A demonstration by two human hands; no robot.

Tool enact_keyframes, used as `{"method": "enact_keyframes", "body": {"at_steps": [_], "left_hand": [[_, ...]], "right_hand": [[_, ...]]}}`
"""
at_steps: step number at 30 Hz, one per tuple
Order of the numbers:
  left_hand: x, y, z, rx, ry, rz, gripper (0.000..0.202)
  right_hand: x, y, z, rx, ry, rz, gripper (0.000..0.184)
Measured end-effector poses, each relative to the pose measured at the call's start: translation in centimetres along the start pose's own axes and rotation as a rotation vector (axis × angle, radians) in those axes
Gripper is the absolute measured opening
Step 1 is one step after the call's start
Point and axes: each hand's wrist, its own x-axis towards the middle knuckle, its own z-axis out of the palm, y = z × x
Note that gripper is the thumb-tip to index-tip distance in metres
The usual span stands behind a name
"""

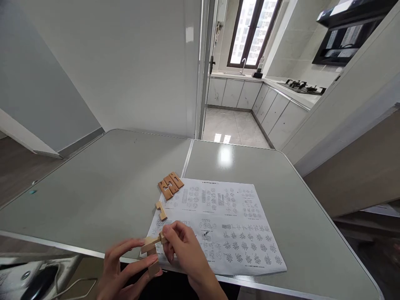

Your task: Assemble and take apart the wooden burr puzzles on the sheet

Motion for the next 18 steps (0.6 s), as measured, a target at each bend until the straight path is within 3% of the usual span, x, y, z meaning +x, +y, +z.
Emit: {"method": "enact_keyframes", "body": {"at_steps": [3, 5, 7, 11, 15, 18], "left_hand": [[-0.3, -0.1, 0.1, 0.011, 0.021, -0.043, 0.020], [0.1, -0.3, 0.2, -0.044, 0.017, -0.136, 0.014], [0.8, -0.5, 0.4, -0.117, -0.016, -0.313, 0.013], [2.9, -1.8, 1.4, -0.227, -0.126, -0.697, 0.033], [4.2, -3.9, 2.6, -0.162, -0.191, -0.807, 0.046], [4.6, -5.3, 3.3, -0.038, -0.210, -0.809, 0.051]], "right_hand": [[0.4, 0.0, -0.8, 0.001, 0.069, -0.053, 0.048], [0.6, 0.0, -1.2, -0.118, 0.133, -0.137, 0.043], [1.0, 0.1, -1.6, -0.323, 0.205, -0.214, 0.039], [2.1, 0.6, -1.9, -0.719, 0.343, -0.314, 0.031], [3.4, 1.7, -1.8, -0.939, 0.422, -0.381, 0.026], [4.2, 2.5, -1.5, -1.033, 0.441, -0.430, 0.023]]}}
